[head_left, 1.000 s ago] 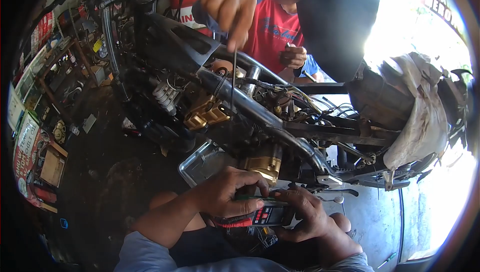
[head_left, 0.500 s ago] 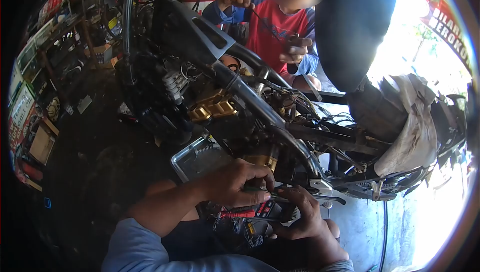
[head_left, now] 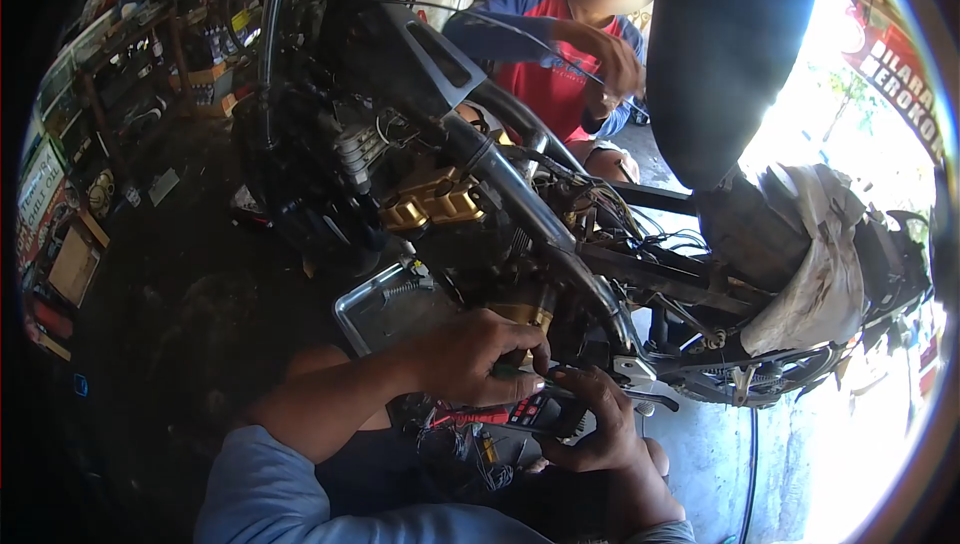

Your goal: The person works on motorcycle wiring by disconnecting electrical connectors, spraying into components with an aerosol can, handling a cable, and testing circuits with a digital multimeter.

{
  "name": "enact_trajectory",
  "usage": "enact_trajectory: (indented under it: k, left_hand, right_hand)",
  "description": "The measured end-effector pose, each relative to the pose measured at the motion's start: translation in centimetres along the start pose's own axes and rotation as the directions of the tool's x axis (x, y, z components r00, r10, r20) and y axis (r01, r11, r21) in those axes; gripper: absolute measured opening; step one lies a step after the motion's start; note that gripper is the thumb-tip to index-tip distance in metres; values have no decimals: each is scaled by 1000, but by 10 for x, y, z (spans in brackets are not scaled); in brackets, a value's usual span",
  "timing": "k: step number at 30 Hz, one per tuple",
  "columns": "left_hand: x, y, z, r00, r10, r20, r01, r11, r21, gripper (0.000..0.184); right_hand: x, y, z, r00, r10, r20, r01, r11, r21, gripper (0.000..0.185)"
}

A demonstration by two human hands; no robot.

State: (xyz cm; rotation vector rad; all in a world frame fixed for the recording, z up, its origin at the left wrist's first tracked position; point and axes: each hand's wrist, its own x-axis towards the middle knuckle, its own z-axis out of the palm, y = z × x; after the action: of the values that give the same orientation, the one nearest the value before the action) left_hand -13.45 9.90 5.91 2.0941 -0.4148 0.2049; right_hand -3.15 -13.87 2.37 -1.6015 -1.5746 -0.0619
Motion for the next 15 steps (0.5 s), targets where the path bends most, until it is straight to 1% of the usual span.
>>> enact_trajectory:
  k: [5, 7, 9, 15]
  left_hand:
    - [0, -6, 2, 998, 58, -20, -57, 998, 11, 33]
    - [0, -6, 2, 998, 58, -24, -58, 998, 2, 33]
    - [-1, -6, 1, 998, 57, -26, -57, 998, -5, 33]
    - [-1, -1, -4, 1000, -19, 12, 19, 999, 48, 33]
  right_hand:
    - [-4, 0, 3, 999, 54, 6, -54, 998, 25, 78]
    - [-5, -2, 4, 997, 77, 3, -77, 997, 33, 78]
    - [-5, -3, 5, 996, 86, -6, -86, 995, -47, 78]
    - [-6, -4, 10, 988, 152, 4, -152, 988, -34, 77]
